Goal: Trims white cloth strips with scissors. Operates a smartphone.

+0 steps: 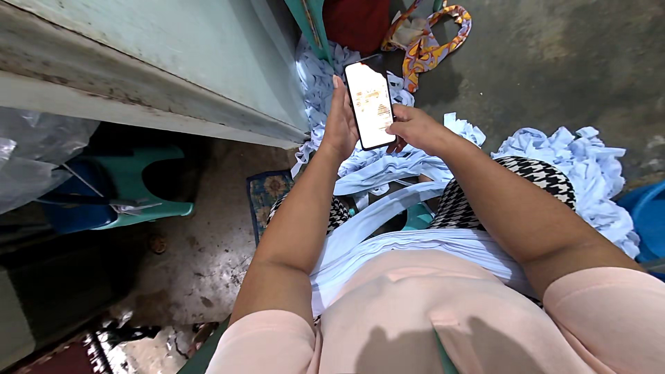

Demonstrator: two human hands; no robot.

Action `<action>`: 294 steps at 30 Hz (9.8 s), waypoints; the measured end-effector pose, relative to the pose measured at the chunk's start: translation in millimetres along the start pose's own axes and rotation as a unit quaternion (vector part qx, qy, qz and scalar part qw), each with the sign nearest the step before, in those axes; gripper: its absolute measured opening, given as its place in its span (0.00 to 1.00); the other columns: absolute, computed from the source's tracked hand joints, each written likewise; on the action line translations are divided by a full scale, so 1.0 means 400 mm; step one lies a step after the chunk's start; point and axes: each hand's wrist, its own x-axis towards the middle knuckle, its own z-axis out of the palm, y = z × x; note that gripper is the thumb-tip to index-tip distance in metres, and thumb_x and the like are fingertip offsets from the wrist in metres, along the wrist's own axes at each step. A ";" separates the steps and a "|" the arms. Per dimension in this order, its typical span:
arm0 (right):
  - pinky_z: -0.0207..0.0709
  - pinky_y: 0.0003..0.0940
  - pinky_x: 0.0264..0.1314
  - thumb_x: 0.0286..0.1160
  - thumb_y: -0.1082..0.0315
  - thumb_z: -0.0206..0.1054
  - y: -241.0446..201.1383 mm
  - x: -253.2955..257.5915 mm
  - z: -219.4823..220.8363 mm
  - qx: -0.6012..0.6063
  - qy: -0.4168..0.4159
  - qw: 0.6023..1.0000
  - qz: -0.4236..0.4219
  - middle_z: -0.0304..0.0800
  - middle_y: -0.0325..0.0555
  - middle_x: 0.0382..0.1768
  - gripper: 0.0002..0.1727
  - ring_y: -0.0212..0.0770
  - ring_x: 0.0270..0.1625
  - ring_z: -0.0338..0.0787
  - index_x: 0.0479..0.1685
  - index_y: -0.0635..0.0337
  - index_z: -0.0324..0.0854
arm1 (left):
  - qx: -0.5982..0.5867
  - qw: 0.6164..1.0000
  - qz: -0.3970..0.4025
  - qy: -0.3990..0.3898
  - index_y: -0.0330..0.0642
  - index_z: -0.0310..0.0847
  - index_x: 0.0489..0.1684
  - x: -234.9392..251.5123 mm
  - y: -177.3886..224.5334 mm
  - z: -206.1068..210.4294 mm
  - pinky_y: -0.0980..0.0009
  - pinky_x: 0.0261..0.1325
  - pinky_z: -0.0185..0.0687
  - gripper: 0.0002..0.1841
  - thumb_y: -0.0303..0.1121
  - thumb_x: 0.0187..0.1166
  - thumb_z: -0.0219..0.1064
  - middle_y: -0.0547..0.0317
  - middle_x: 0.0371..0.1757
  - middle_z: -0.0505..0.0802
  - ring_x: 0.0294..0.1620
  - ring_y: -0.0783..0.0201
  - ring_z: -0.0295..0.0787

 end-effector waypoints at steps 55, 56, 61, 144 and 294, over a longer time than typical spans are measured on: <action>0.89 0.41 0.38 0.89 0.68 0.56 -0.008 -0.006 -0.001 -0.005 -0.002 1.000 0.009 0.90 0.56 0.53 0.18 0.46 0.38 0.94 0.73 0.58 0.73 | 0.007 1.000 0.005 -0.008 0.45 0.52 0.91 -0.003 0.002 0.002 0.52 0.74 0.80 0.47 0.69 0.84 0.16 0.48 0.77 0.81 0.73 0.54 0.82; 0.89 0.40 0.38 0.90 0.66 0.55 -0.008 -0.006 -0.002 -0.001 -0.002 1.000 0.009 0.90 0.55 0.52 0.17 0.46 0.37 0.94 0.73 0.58 0.73 | 0.006 1.000 0.005 -0.009 0.45 0.52 0.91 -0.002 0.001 0.002 0.52 0.73 0.80 0.47 0.69 0.84 0.16 0.48 0.76 0.82 0.73 0.54 0.83; 0.88 0.41 0.37 0.88 0.69 0.55 -0.006 -0.004 -0.001 0.001 -0.002 1.000 0.011 0.91 0.55 0.52 0.18 0.46 0.37 0.94 0.72 0.58 0.74 | 0.008 1.000 0.006 -0.013 0.45 0.52 0.91 -0.001 0.000 0.000 0.52 0.74 0.80 0.47 0.70 0.83 0.16 0.48 0.77 0.81 0.73 0.54 0.83; 0.89 0.41 0.40 0.82 0.76 0.58 -0.002 -0.005 0.000 -0.028 -0.001 1.000 -0.005 0.90 0.56 0.53 0.21 0.46 0.40 0.94 0.73 0.61 0.72 | 0.020 1.000 0.006 -0.005 0.49 0.50 0.93 -0.002 0.002 0.001 0.51 0.75 0.79 0.46 0.69 0.84 0.16 0.49 0.79 0.80 0.75 0.54 0.81; 0.90 0.42 0.39 0.66 0.82 0.72 0.018 0.003 -0.007 -0.050 -0.051 0.996 -0.043 0.91 0.55 0.52 0.33 0.47 0.40 0.94 0.73 0.62 0.65 | 0.012 1.000 0.004 -0.001 0.45 0.52 0.90 -0.003 0.002 -0.001 0.54 0.75 0.79 0.46 0.69 0.84 0.16 0.50 0.77 0.81 0.74 0.56 0.82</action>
